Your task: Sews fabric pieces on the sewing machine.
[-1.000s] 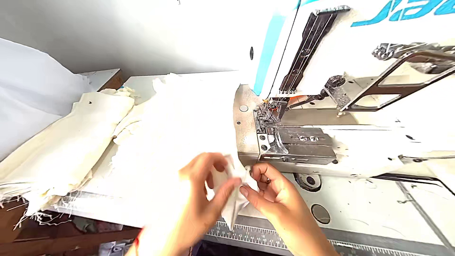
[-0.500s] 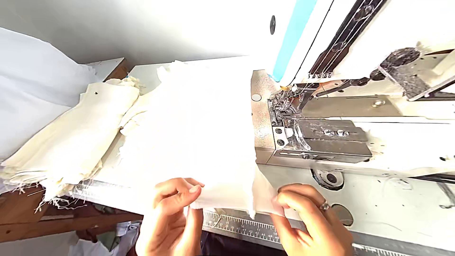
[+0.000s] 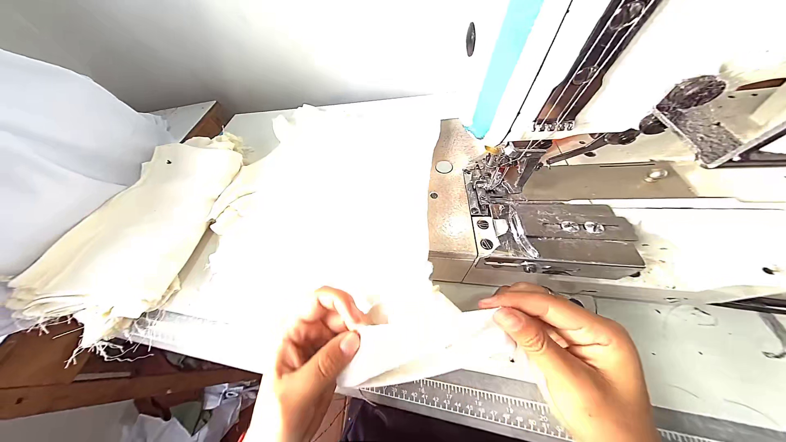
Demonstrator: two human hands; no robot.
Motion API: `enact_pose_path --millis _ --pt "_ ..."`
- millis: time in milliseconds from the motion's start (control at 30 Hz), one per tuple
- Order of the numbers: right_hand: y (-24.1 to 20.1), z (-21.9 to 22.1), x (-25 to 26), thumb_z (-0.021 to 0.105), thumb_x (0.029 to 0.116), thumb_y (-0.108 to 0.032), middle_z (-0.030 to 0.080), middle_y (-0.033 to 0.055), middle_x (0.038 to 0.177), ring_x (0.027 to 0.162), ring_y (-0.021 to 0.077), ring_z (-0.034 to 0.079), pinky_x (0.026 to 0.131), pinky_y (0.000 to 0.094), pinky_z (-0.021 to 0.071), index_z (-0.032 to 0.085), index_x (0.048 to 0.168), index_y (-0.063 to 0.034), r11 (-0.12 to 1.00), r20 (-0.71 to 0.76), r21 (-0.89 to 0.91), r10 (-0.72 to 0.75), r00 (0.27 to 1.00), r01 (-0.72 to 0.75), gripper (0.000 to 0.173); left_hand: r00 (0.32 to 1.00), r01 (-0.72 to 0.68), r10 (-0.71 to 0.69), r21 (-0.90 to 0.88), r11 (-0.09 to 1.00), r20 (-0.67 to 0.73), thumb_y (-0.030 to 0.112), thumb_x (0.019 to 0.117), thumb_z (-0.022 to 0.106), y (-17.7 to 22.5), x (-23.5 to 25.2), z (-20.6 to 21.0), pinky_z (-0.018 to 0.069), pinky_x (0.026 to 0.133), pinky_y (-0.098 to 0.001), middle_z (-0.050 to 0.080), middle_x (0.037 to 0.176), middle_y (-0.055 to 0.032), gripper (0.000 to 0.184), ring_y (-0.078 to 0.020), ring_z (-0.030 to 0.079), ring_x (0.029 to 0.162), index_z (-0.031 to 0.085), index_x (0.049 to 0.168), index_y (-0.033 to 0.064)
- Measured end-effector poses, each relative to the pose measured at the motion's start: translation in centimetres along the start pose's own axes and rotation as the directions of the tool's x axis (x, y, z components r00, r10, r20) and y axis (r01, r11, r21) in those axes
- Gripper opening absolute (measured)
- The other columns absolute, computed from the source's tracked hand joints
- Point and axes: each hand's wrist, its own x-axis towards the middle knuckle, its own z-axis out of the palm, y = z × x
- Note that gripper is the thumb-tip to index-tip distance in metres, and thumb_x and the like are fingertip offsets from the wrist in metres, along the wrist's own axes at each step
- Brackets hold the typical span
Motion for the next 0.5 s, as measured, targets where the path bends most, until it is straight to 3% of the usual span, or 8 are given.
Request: enact_pose_path --millis 67,133,233,300,367,400,467,500 --pt "-0.2 0.1 0.1 0.06 0.1034 -0.019 0.072 -0.0143 0.098 0.087 -0.0082 0.065 0.08 0.01 0.0546 0.073 0.109 -0.0157 0.998 0.007 -0.058 -0.001 1.0 0.002 0.015 1.0 0.001 0.003 -0.155 0.988 0.028 0.013 0.0974 0.065 -0.5 1.0 -0.8 0.0584 0.082 -0.021 0.076 0.099 0.0013 0.022 -0.0036 0.072 0.089 0.07 0.118 0.0135" --pt "0.0 0.2 0.1 0.057 0.1043 -0.018 0.07 -0.0146 0.097 0.088 -0.0095 0.063 0.081 0.009 0.0534 0.067 0.109 -0.0153 0.99 0.012 -0.141 -0.027 1.0 0.028 0.012 0.998 -0.012 0.02 -0.129 0.992 0.062 0.014 0.0977 0.066 -0.4 1.7 -1.4 0.0577 0.083 -0.0205 0.076 0.098 0.0015 0.018 -0.0033 0.072 0.09 0.072 0.114 0.0136" --pt "0.6 -0.2 -0.1 0.055 0.1061 -0.023 0.07 -0.0112 0.1 0.092 -0.008 0.063 0.083 0.0093 0.0517 0.069 0.11 -0.0166 0.957 0.036 -0.258 -0.131 0.991 0.136 0.016 0.994 -0.067 0.054 0.13 0.989 0.099 0.022 0.1002 0.064 0.3 1.9 -2.2 0.0551 0.083 -0.0174 0.075 0.097 0.0067 0.015 0.0003 0.069 0.091 0.074 0.11 0.0171" --pt "0.7 -0.6 -0.3 0.063 0.1031 -0.03 0.067 -0.009 0.103 0.097 -0.0058 0.061 0.085 0.0101 0.05 0.073 0.117 -0.0228 0.943 0.075 -0.277 -0.171 0.982 0.185 0.019 0.987 -0.146 0.111 0.347 0.927 0.119 0.028 0.1014 0.064 0.8 1.5 -2.1 0.0547 0.089 -0.0183 0.075 0.1 0.0096 0.017 0.0011 0.068 0.096 0.075 0.11 0.0195" --pt "0.7 -0.5 -0.6 0.071 0.098 -0.032 0.063 -0.0047 0.103 0.097 -0.0045 0.058 0.085 0.0082 0.0469 0.074 0.123 -0.0294 0.908 0.082 -0.361 -0.199 0.977 0.215 0.026 0.966 -0.258 0.21 0.623 0.738 0.151 0.034 0.0973 0.071 1.0 0.9 -1.3 0.0532 0.085 -0.0147 0.071 0.097 0.0102 0.021 0.0031 0.065 0.094 0.077 0.113 0.0226" --pt "0.7 -0.3 -0.7 0.07 0.0984 -0.029 0.062 -0.001 0.102 0.097 -0.0033 0.057 0.085 0.0073 0.0455 0.074 0.124 -0.0299 0.875 0.072 -0.43 -0.214 0.974 0.224 0.026 0.949 -0.3 0.266 0.75 0.59 0.17 0.036 0.0947 0.074 0.8 0.6 -0.8 0.0495 0.079 -0.0113 0.066 0.092 0.0073 0.024 0.0033 0.061 0.089 0.077 0.115 0.0232" --pt "0.9 0.3 -0.9 0.064 0.0996 -0.02 0.059 0.005 0.098 0.093 -0.0012 0.055 0.083 0.0051 0.0421 0.076 0.122 -0.0272 0.802 0.046 -0.549 -0.252 0.967 0.236 0.026 0.915 -0.306 0.353 0.906 0.293 0.195 0.031 0.0949 0.073 0.1 0.1 0.3 0.0407 0.074 -0.0106 0.056 0.084 -0.002 0.023 -0.0021 0.053 0.082 0.078 0.115 0.0211" --pt "1.0 0.6 -1.0 0.062 0.0996 -0.018 0.06 0.0064 0.097 0.092 -0.0005 0.056 0.083 0.0046 0.0423 0.077 0.12 -0.0245 0.779 0.036 -0.581 -0.264 0.964 0.235 0.026 0.904 -0.292 0.38 0.933 0.21 0.197 0.026 0.0968 0.07 -0.3 0.0 0.6 0.0392 0.072 -0.0098 0.054 0.083 -0.0042 0.021 -0.0029 0.052 0.08 0.078 0.115 0.0202"
